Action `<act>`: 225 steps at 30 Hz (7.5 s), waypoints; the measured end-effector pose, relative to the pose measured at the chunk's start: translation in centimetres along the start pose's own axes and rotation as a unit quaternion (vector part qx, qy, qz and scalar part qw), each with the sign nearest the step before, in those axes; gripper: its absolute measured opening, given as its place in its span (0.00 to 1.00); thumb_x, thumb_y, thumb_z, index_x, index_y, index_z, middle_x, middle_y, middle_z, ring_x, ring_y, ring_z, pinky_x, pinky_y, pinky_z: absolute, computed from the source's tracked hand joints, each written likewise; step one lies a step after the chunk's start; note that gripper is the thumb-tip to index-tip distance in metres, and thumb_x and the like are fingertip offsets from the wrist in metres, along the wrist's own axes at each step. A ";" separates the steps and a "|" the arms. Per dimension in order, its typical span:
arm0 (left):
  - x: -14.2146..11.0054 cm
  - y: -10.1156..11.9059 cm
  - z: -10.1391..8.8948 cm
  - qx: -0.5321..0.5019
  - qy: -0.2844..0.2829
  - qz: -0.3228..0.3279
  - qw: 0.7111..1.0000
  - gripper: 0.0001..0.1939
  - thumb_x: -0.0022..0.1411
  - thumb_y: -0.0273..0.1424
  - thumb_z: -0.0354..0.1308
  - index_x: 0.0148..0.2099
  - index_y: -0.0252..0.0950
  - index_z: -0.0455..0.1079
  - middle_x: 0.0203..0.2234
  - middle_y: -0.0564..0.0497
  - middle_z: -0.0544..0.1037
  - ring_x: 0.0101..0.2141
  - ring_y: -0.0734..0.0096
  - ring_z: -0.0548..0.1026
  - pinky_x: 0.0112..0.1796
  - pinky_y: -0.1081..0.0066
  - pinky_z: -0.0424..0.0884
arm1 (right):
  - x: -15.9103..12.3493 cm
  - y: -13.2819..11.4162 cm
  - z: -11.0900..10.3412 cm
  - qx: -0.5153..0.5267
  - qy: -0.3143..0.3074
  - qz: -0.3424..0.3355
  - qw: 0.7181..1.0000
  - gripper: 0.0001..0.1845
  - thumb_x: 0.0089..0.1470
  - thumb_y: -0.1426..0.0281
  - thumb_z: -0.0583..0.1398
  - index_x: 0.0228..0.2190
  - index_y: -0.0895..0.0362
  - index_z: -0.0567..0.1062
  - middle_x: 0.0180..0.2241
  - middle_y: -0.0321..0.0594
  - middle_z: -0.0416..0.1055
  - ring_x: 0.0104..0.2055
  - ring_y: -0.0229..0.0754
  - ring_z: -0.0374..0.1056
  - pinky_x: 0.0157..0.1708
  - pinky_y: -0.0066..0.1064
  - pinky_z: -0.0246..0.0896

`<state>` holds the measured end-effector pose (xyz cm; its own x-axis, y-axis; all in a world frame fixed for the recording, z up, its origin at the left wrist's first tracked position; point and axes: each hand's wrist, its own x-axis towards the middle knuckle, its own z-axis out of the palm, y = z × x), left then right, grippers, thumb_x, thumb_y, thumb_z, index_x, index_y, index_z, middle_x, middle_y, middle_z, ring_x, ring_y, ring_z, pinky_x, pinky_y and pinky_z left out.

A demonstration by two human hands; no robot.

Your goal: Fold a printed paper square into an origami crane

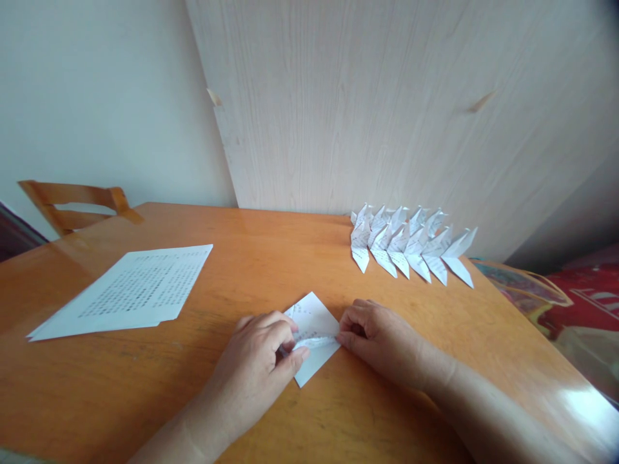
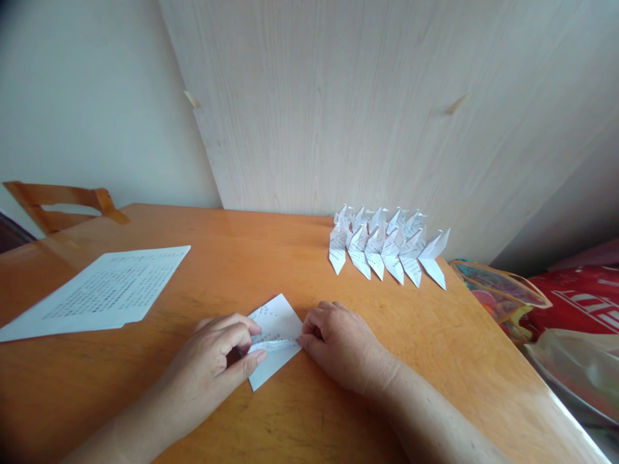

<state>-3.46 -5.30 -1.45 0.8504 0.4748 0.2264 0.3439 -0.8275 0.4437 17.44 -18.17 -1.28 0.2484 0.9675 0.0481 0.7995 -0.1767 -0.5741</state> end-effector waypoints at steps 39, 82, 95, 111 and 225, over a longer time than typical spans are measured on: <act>-0.4 0.1 0.4 0.011 0.017 -0.080 0.997 0.10 0.61 0.33 0.61 0.30 0.38 0.65 0.42 0.50 0.73 0.45 0.58 0.67 0.44 0.59 0.60 | 0.2 -0.2 0.2 -0.034 -0.020 0.038 0.999 0.06 0.55 0.68 0.60 0.27 0.54 0.75 0.31 0.39 0.73 0.34 0.42 0.66 0.32 0.32 0.55; -0.5 0.0 -0.1 0.083 -0.073 0.067 0.992 0.30 0.67 0.21 0.47 0.66 0.52 0.62 0.65 0.54 0.66 0.70 0.51 0.42 0.61 0.29 0.26 | 0.5 -0.1 0.4 -0.039 -0.011 0.028 0.999 0.04 0.52 0.72 0.59 0.25 0.55 0.72 0.28 0.37 0.71 0.31 0.40 0.64 0.29 0.31 0.51; -0.7 0.0 0.2 0.166 -0.091 0.079 0.979 0.35 0.64 0.23 0.52 0.67 0.63 0.58 0.67 0.57 0.62 0.70 0.41 0.38 0.59 0.28 0.23 | 1.0 0.1 0.5 -0.030 -0.018 0.039 0.999 0.05 0.50 0.71 0.59 0.24 0.55 0.72 0.26 0.36 0.72 0.28 0.38 0.64 0.26 0.29 0.50; -0.6 -0.1 0.4 0.169 -0.084 0.083 0.979 0.30 0.65 0.24 0.51 0.64 0.59 0.63 0.67 0.54 0.62 0.70 0.44 0.42 0.58 0.28 0.24 | 1.0 0.5 0.2 -0.011 -0.022 0.040 0.999 0.01 0.49 0.71 0.59 0.27 0.56 0.70 0.26 0.34 0.69 0.27 0.37 0.61 0.25 0.28 0.51; 1.0 -2.0 -0.2 -0.033 -0.048 0.016 0.998 0.12 0.63 0.29 0.56 0.42 0.52 0.77 0.48 0.57 0.79 0.56 0.55 0.66 0.57 0.26 0.26 | -0.3 -4.7 -0.1 -0.010 0.059 0.068 0.996 0.08 0.56 0.69 0.56 0.30 0.54 0.74 0.28 0.38 0.75 0.32 0.42 0.70 0.32 0.30 0.65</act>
<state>-3.39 -3.11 -1.91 0.8958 0.4149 0.1591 0.2914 -0.8187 0.4948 13.63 -17.60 1.46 0.4165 0.9066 0.0684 0.7651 -0.3088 -0.5651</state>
